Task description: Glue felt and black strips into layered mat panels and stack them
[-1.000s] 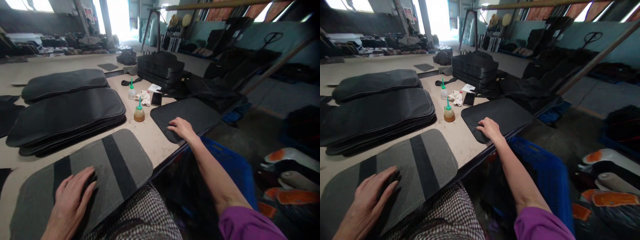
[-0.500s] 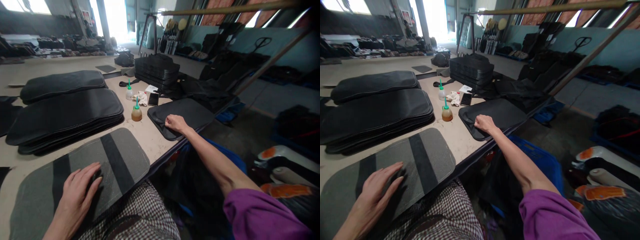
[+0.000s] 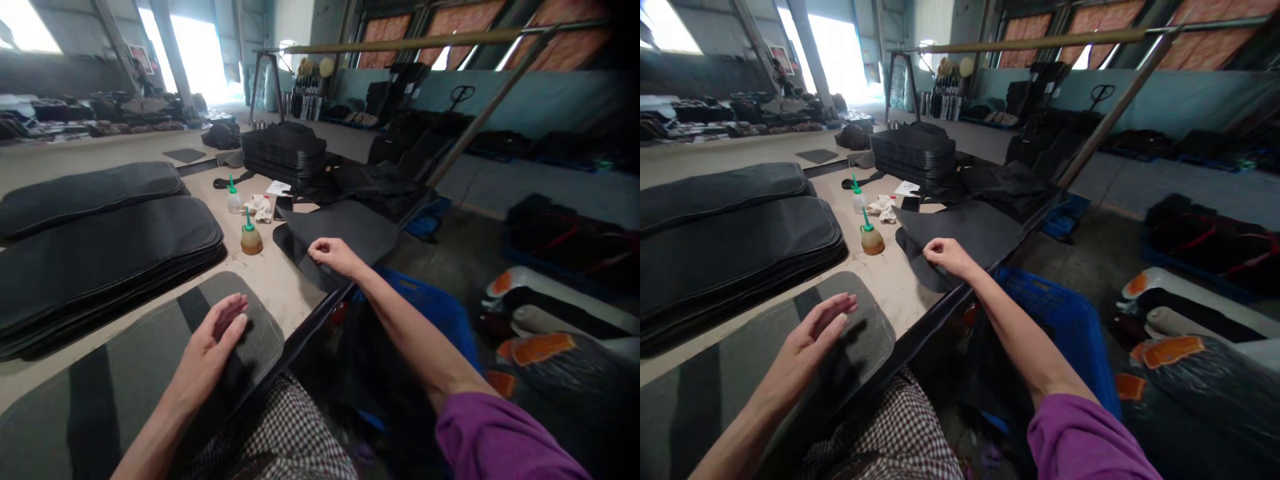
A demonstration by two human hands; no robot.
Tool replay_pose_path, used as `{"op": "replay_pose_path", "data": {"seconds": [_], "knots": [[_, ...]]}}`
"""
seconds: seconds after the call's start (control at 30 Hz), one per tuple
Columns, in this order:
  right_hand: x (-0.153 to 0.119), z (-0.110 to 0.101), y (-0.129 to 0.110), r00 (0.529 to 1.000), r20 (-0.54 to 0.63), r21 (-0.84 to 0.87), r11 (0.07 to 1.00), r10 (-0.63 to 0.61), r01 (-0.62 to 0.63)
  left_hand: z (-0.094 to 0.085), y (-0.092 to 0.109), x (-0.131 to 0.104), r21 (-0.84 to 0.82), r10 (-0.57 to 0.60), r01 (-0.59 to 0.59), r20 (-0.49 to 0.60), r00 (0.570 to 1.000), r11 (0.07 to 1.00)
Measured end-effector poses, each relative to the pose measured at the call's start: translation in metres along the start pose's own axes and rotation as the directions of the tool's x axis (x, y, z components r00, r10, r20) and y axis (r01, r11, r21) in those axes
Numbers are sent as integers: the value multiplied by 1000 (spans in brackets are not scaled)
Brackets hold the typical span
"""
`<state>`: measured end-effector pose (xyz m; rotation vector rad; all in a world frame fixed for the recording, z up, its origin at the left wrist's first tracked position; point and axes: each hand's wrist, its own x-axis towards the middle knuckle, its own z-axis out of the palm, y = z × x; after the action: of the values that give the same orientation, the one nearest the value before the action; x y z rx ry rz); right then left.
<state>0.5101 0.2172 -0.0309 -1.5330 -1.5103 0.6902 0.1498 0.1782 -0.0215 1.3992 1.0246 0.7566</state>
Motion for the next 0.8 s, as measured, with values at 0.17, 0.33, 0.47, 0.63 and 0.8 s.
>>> {"op": "replay_pose_path", "data": {"seconds": [0.17,0.33,0.47,0.63,0.8], "knots": [[-22,50,-21,990,78,16,993,-115,114,49,7,45,-447,-133,167,107,985,879],[-39,52,-32,951,244,20,982,-188,189,66,0,64,-474,-195,192,42,980,859],[-25,-5,-8,998,65,-451,892,27,5,65,-7,65,-468,-153,140,10,988,873],[5,-78,47,898,-374,-634,642,232,-431,60,-8,59,-419,-115,124,46,992,899],[29,-101,83,836,-403,-628,552,372,-548,53,-16,59,-305,-38,49,40,998,951]]}}
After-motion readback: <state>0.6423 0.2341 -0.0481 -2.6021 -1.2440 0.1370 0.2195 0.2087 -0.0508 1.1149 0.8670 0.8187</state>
